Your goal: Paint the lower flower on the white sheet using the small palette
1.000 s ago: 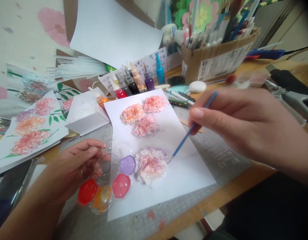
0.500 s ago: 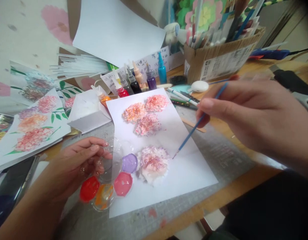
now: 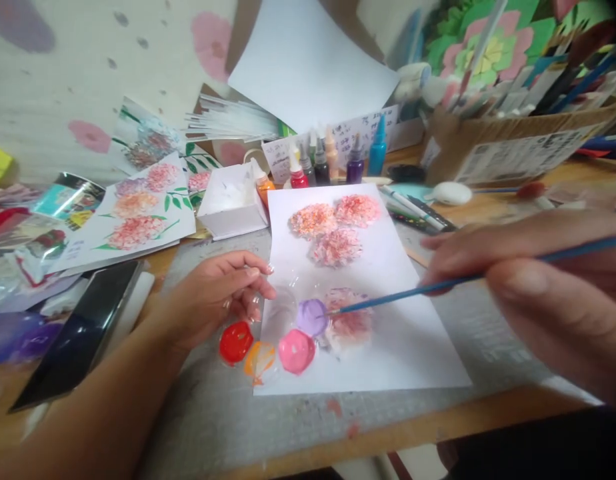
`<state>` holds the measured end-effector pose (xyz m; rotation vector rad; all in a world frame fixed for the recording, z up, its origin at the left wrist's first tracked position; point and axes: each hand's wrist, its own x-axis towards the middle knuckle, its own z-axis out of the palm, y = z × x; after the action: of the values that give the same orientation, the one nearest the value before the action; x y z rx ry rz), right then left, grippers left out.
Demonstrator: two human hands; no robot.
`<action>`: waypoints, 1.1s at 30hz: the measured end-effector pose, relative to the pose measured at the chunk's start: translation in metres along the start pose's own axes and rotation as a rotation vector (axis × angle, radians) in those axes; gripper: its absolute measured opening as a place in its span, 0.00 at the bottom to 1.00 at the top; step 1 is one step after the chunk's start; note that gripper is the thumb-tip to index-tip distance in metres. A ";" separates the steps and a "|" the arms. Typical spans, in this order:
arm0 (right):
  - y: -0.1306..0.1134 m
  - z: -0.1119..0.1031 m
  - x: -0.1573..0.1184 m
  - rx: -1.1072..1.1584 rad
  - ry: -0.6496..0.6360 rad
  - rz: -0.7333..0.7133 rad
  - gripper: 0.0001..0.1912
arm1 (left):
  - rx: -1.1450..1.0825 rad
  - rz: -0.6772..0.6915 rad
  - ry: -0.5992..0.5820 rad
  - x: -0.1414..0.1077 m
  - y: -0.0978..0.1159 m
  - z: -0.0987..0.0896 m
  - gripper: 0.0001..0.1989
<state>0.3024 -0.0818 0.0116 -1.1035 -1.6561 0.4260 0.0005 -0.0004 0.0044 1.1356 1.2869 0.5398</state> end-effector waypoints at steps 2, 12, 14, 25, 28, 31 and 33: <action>-0.010 0.005 0.000 -0.095 -0.076 -0.034 0.06 | 0.004 0.006 0.008 -0.001 -0.001 0.000 0.10; -0.004 -0.006 0.014 0.124 0.210 0.182 0.09 | 0.031 0.021 0.081 -0.001 -0.002 -0.003 0.10; 0.002 -0.012 0.013 0.078 0.169 0.165 0.10 | 0.033 0.014 0.096 0.001 -0.003 -0.004 0.11; 0.009 -0.013 0.011 -0.078 -0.041 0.132 0.08 | 0.073 0.016 0.135 0.007 -0.005 -0.007 0.16; 0.009 -0.014 0.012 -0.110 -0.056 0.109 0.09 | 0.083 -0.007 0.128 0.005 -0.001 -0.004 0.15; 0.010 -0.015 0.012 -0.039 0.004 0.130 0.08 | 0.080 -0.027 0.131 0.002 0.001 -0.002 0.15; 0.009 -0.014 0.012 0.018 0.012 0.141 0.07 | 0.082 -0.024 0.141 0.002 0.001 -0.001 0.15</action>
<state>0.3190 -0.0708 0.0170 -1.2117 -1.5660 0.5234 0.0004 0.0020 0.0046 1.1649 1.4534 0.5613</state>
